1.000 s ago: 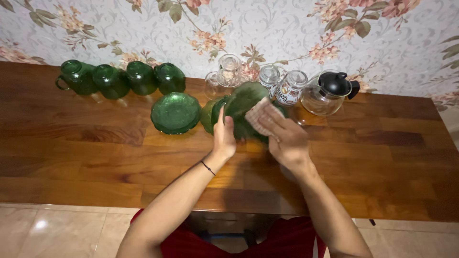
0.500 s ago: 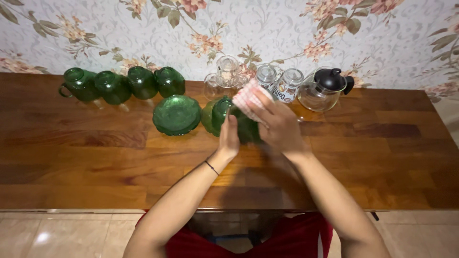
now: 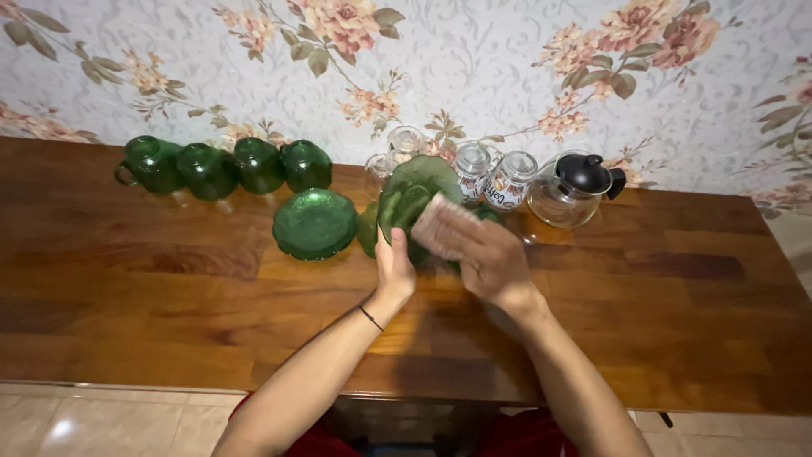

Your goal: The person wipes a green glass bowl and a green glass cup with a red and white checkered cloth on a wooden table. The person handles the items one at a time, rotating them to clean different surfaces.

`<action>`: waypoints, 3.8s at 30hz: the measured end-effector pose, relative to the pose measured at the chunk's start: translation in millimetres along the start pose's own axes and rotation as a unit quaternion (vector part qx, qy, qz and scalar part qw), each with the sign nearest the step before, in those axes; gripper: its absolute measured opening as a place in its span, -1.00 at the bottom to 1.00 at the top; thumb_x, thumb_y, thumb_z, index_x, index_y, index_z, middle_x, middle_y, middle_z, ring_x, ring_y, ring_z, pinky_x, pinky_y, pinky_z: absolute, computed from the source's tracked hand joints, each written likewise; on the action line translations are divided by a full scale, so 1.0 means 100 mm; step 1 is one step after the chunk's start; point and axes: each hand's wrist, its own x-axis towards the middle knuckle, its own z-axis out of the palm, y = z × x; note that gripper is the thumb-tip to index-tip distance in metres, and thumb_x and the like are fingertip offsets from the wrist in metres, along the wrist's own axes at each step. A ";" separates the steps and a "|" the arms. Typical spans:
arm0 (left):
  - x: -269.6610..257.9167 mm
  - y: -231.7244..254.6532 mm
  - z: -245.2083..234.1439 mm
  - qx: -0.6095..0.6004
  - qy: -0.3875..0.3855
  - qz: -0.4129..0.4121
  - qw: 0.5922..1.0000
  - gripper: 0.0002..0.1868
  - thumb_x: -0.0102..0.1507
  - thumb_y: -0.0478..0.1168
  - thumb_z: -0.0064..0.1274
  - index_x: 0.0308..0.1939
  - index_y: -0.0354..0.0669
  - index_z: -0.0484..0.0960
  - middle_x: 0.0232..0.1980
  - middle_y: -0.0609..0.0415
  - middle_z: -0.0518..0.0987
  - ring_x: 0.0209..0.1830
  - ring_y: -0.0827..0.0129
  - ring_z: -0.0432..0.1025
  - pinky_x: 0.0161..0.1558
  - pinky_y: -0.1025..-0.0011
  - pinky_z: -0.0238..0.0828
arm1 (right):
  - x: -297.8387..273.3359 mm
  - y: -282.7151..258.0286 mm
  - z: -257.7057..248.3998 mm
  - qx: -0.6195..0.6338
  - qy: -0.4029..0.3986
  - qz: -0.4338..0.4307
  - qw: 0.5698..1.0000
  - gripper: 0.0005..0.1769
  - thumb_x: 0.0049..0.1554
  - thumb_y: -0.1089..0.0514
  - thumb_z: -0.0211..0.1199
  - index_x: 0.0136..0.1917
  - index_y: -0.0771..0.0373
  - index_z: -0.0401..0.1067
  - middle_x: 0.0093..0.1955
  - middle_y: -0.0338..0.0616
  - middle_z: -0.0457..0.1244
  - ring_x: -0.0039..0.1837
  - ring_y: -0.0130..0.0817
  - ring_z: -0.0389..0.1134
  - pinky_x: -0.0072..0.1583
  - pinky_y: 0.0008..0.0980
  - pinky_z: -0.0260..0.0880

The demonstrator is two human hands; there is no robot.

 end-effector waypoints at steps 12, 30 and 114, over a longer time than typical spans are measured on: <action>-0.03 0.05 0.04 -0.001 -0.033 -0.028 0.999 -0.27 0.51 0.18 -0.38 0.53 -0.37 0.14 0.52 -0.20 0.30 0.53 0.06 0.18 0.53 0.22 -0.02 | -0.33 0.50 0.17 0.735 0.072 0.327 0.590 -0.42 0.12 0.21 0.03 0.39 0.48 0.34 0.20 0.17 0.31 0.04 -0.17 0.36 0.03 -0.25 0.42; -0.03 0.01 0.00 -0.034 -0.026 -0.073 0.996 -0.31 0.51 0.11 -0.33 0.54 -0.33 0.06 0.44 -0.22 0.39 0.47 0.06 0.27 0.47 0.22 0.13 | -0.13 -0.06 0.31 0.044 0.009 -0.023 0.999 -0.30 0.01 0.34 0.16 0.45 0.25 0.37 0.58 -0.01 0.12 0.40 0.05 0.37 0.37 -0.10 0.44; -1.22 2.20 0.49 -0.282 -0.549 0.126 0.777 -0.77 0.47 -0.13 -0.04 -0.10 -0.26 0.43 -0.14 -0.06 0.49 -0.19 0.15 0.45 -0.15 0.35 0.43 | -0.57 0.44 0.31 0.615 0.267 0.332 0.664 -0.51 0.24 0.27 0.21 0.42 0.41 0.28 0.23 -0.06 0.31 0.22 -0.32 0.37 0.24 -0.38 0.40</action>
